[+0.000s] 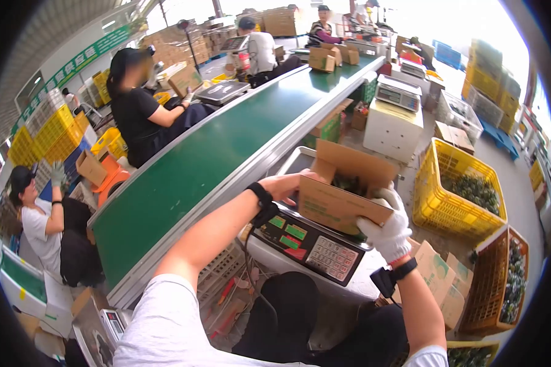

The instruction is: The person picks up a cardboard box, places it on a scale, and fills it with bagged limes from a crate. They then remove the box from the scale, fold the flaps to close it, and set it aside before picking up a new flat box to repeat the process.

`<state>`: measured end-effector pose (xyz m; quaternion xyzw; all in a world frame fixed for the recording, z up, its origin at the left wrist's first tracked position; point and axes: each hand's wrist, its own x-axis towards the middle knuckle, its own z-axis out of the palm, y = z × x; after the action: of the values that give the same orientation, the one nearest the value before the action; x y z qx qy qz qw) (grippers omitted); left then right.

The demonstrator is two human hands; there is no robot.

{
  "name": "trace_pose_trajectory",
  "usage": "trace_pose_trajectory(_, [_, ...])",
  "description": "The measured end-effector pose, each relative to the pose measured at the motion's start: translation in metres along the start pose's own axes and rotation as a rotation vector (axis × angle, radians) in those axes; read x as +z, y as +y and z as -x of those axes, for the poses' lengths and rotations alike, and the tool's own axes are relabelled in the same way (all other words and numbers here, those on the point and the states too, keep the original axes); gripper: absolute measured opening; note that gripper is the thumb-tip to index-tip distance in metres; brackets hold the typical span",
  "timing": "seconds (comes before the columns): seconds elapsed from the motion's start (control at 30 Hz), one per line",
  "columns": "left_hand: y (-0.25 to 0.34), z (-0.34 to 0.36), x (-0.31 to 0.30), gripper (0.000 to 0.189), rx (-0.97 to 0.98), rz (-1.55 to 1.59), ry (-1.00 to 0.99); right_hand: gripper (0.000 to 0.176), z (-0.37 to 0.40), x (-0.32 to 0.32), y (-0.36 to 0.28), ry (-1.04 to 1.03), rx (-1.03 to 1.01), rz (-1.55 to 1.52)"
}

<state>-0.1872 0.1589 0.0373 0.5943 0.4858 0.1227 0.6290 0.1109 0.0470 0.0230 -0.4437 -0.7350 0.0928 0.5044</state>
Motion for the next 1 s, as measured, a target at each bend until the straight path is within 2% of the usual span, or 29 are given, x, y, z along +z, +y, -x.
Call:
trace_pose_trajectory(0.03, [0.016,0.014,0.015,0.087,-0.036,0.126,0.001,0.035,0.005,-0.002,-0.002,0.01,-0.019,0.029])
trace_pose_trajectory(0.07, [0.022,0.02,0.021,0.086,-0.029,0.223,-0.069,0.035,0.007,-0.006,-0.003,0.023,-0.04,0.061])
trace_pose_trajectory(0.13, [0.018,0.021,0.022,0.08,-0.046,0.25,-0.098,0.051,0.011,-0.009,0.008,-0.049,-0.072,0.012])
trace_pose_trajectory(0.17, [0.016,0.023,0.028,0.08,-0.037,0.258,-0.083,0.051,0.01,-0.008,-0.004,-0.043,0.087,-0.117])
trace_pose_trajectory(0.2, [0.013,0.028,0.036,0.077,-0.011,0.319,0.01,0.051,0.005,-0.008,-0.009,-0.049,0.072,-0.123])
trace_pose_trajectory(0.23, [0.012,0.033,0.038,0.074,0.011,0.377,0.1,0.053,0.002,-0.008,-0.013,-0.087,0.143,-0.212])
trace_pose_trajectory(0.27, [0.01,0.038,0.034,0.074,0.015,0.378,0.108,0.056,-0.001,-0.008,-0.015,-0.124,0.22,-0.3])
trace_pose_trajectory(0.3, [0.005,0.042,0.031,0.069,0.048,0.375,0.238,0.062,-0.007,-0.013,-0.015,-0.163,-0.056,0.153])
trace_pose_trajectory(0.33, [-0.003,0.046,0.029,0.064,0.073,0.37,0.359,0.062,-0.007,-0.017,-0.018,-0.166,-0.044,0.156])
trace_pose_trajectory(0.4, [-0.035,0.068,-0.002,0.057,0.248,0.6,0.296,0.068,-0.008,-0.038,-0.049,-0.163,-0.027,0.154])
trace_pose_trajectory(0.43, [-0.06,0.059,-0.036,0.057,0.172,0.727,0.27,0.068,-0.001,-0.051,-0.041,-0.157,-0.068,0.198])
trace_pose_trajectory(0.47, [-0.074,0.077,-0.052,0.061,0.292,0.975,0.282,0.064,0.008,-0.068,-0.043,-0.162,0.01,0.219])
trace_pose_trajectory(0.5, [-0.074,0.104,-0.063,0.065,0.372,1.054,0.301,0.061,0.021,-0.087,-0.041,-0.17,0.084,0.243])
trace_pose_trajectory(0.53, [-0.086,0.119,-0.08,0.068,0.299,1.096,0.601,0.057,0.036,-0.109,-0.034,-0.173,0.166,0.273])
trace_pose_trajectory(0.57, [-0.108,0.117,-0.115,0.073,0.32,1.358,0.738,0.052,0.058,-0.13,-0.015,-0.126,0.153,0.399])
trace_pose_trajectory(0.6, [-0.134,0.119,-0.147,0.077,0.417,1.329,0.806,0.049,0.076,-0.153,-0.012,-0.118,0.257,0.423])
trace_pose_trajectory(0.63, [-0.14,0.133,-0.159,0.077,0.391,1.187,0.975,0.046,0.103,-0.179,0.003,-0.084,0.349,0.457])
trace_pose_trajectory(0.67, [-0.131,0.145,-0.168,0.073,0.242,1.239,1.236,0.043,0.136,-0.204,0.023,-0.041,0.446,0.497])
trace_pose_trajectory(0.7, [-0.167,0.148,-0.214,0.069,0.313,1.146,1.086,0.041,0.169,-0.229,0.036,0.015,0.604,0.543])
trace_pose_trajectory(0.77, [-0.185,0.155,-0.25,0.065,0.32,1.136,1.181,0.04,0.237,-0.275,0.058,0.143,0.854,0.548])
trace_pose_trajectory(0.8, [-0.201,0.164,-0.269,0.066,0.184,1.057,1.249,0.04,0.265,-0.294,0.061,0.211,0.934,0.513])
trace_pose_trajectory(0.83, [-0.219,0.169,-0.285,0.074,0.227,0.99,1.253,0.041,0.294,-0.31,0.06,0.231,0.983,0.605])
trace_pose_trajectory(0.87, [-0.207,0.179,-0.263,0.07,0.144,0.972,1.389,0.042,0.313,-0.317,0.056,0.244,1.022,0.689])
trace_pose_trajectory(1.0, [-0.171,0.138,-0.242,0.067,0.166,0.844,1.22,0.043,0.343,-0.318,0.036,0.198,1.139,0.584])
